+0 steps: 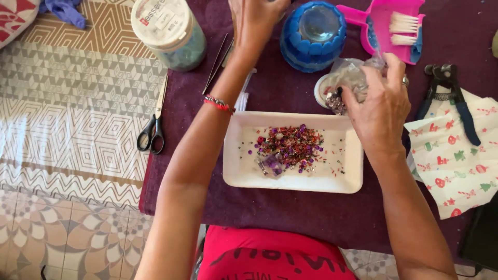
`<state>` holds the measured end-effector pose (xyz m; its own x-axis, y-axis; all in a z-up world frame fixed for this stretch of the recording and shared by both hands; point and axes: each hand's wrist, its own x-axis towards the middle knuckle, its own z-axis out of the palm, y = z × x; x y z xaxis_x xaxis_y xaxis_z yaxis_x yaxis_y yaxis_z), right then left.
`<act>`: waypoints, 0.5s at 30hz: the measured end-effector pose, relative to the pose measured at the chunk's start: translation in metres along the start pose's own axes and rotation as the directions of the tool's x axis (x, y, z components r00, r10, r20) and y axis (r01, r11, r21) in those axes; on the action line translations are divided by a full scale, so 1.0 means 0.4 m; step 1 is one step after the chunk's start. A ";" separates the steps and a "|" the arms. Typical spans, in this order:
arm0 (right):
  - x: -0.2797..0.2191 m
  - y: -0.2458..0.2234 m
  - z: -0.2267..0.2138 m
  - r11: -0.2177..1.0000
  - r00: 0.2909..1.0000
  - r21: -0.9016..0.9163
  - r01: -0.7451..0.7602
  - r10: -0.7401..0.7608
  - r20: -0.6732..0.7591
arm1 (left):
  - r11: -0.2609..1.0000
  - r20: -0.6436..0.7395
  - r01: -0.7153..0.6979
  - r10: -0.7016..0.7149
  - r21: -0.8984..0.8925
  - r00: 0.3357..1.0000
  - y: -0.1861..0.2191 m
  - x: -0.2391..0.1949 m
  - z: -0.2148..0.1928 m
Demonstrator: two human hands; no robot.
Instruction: The person sweeps blue debris from a white tray into a pink dustpan using a small brush, then empties the debris onto the table. Next, they open a glass jar and pour mixed beads onto the white tray, followed by handling a small plastic bag containing additional beads.
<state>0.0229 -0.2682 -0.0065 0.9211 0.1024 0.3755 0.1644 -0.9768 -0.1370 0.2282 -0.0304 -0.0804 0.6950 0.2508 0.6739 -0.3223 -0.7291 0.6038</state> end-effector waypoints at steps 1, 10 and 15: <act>0.001 0.002 0.003 1.000 1.000 -0.002 -0.005 0.005 -0.002 | 1.000 0.003 -0.004 0.004 -0.004 1.000 0.002 0.002 -0.004; 0.000 0.011 -0.006 0.991 0.982 -0.034 0.132 -0.136 -0.129 | 0.941 -0.118 0.191 -0.231 -0.279 0.966 0.079 -0.041 -0.155; 0.016 -0.007 -0.092 0.870 0.972 0.436 0.231 -0.182 -0.151 | 0.946 0.088 0.005 0.025 -0.325 0.996 0.146 -0.135 -0.384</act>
<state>0.0151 -0.2719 0.0300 0.8119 0.2487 0.5282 0.5094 -0.7439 -0.4327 0.0732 0.0113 -0.0163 0.7407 0.1755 0.6485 -0.5099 -0.4817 0.7128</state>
